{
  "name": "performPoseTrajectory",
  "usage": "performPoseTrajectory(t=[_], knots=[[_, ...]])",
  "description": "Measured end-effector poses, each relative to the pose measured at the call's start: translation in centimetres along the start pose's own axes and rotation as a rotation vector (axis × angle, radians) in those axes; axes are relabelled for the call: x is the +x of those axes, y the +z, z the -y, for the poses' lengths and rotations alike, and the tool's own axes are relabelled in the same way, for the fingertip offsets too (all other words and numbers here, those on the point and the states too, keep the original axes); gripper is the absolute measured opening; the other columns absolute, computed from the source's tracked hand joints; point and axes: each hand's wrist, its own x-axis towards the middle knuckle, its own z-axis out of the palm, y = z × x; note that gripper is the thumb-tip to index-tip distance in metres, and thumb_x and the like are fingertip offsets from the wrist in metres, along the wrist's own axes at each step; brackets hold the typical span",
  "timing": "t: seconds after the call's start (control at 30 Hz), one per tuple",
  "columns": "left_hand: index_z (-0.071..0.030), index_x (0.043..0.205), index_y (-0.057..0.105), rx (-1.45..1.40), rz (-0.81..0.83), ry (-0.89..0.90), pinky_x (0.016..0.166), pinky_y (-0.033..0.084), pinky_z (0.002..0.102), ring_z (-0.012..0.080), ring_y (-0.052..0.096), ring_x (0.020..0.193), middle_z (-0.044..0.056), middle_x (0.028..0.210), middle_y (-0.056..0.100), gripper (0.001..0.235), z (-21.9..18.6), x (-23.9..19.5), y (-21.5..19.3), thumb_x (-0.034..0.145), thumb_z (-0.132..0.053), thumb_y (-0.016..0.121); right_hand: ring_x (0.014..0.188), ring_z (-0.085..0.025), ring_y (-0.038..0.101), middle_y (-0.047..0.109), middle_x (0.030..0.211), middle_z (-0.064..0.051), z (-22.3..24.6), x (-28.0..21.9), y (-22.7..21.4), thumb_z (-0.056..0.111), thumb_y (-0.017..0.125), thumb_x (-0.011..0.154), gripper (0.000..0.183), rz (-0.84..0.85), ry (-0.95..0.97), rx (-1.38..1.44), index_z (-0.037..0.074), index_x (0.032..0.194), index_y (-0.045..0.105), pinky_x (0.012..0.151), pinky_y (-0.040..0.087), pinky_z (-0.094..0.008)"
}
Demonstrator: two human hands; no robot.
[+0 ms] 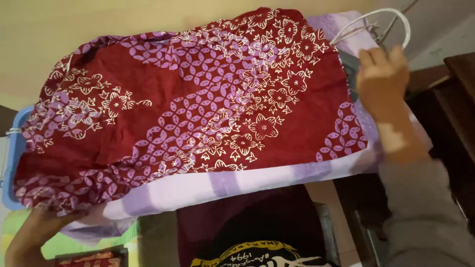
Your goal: The person is ironing a red patterned piece of clothing on a cloth-covered table.
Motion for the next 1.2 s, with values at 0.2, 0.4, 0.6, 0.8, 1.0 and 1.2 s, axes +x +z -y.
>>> performPoseTrajectory(t=[0.2,0.4,0.6,0.8,1.0,1.2], knots=[[-0.003,0.14,0.064,0.076,-0.119,0.432,0.104,0.047,0.047,0.0343,0.058,0.13,0.019,0.139,0.066,0.063,4.3,1.8,1.5,0.08,-0.017,0.076,0.105,-0.036,0.059,0.077,0.098,-0.009,0.6,5.1,3.5,0.043,0.051,0.109,0.04,0.498,-0.039,0.077,0.026,0.143,0.063,0.076,0.053,-0.045],[0.001,0.076,0.061,0.54,-0.522,0.332,0.062,0.045,0.051,0.0385,0.062,0.063,0.023,0.064,0.062,0.04,7.4,2.9,1.2,0.097,-0.032,0.067,0.087,-0.032,0.07,0.078,0.09,-0.012,-2.7,0.4,5.5,0.049,0.05,0.111,0.036,0.563,0.001,-0.023,0.022,0.125,0.068,0.083,0.049,-0.042],[-0.014,0.12,0.078,0.998,-0.328,-0.142,0.081,0.063,0.044,0.0388,0.083,0.098,0.021,0.107,0.085,0.064,-3.5,-5.2,-1.9,0.104,-0.065,0.043,0.085,-0.036,0.077,0.078,0.087,-0.013,-4.8,-2.7,1.8,0.053,0.056,0.108,0.044,0.592,0.119,-0.122,0.015,0.102,0.076,0.079,0.058,-0.042],[-0.011,0.109,0.074,1.049,-0.526,0.013,0.065,0.06,0.033,0.0244,0.079,0.083,0.008,0.094,0.081,0.074,-1.5,-1.8,-2.5,0.078,-0.078,0.071,0.087,-0.024,0.075,0.076,0.089,-0.004,-3.9,-1.8,3.2,0.067,0.052,0.106,0.055,0.523,0.116,-0.32,0.019,0.097,0.078,0.071,0.056,-0.034],[0.001,0.132,0.061,0.42,-0.487,0.419,0.08,0.049,0.062,0.054,0.063,0.102,0.033,0.116,0.066,0.036,-16.4,7.2,-0.2,0.103,-0.021,0.057,0.089,-0.024,0.072,0.076,0.1,-0.014,1.0,8.8,7.8,0.023,0.074,0.098,0.036,0.413,0.295,0.776,-0.001,0.125,0.076,0.085,0.057,-0.037],[0.005,0.141,0.044,0.203,-0.44,0.361,0.092,0.049,0.06,0.0513,0.06,0.111,0.029,0.138,0.044,0.062,-19.7,20.1,5.9,0.098,-0.028,0.073,0.063,-0.02,0.07,0.07,0.102,-0.021,6.8,14.0,10.9,0.009,0.078,0.096,0.072,0.772,0.866,0.998,0.001,0.153,0.035,0.046,0.056,-0.031]])
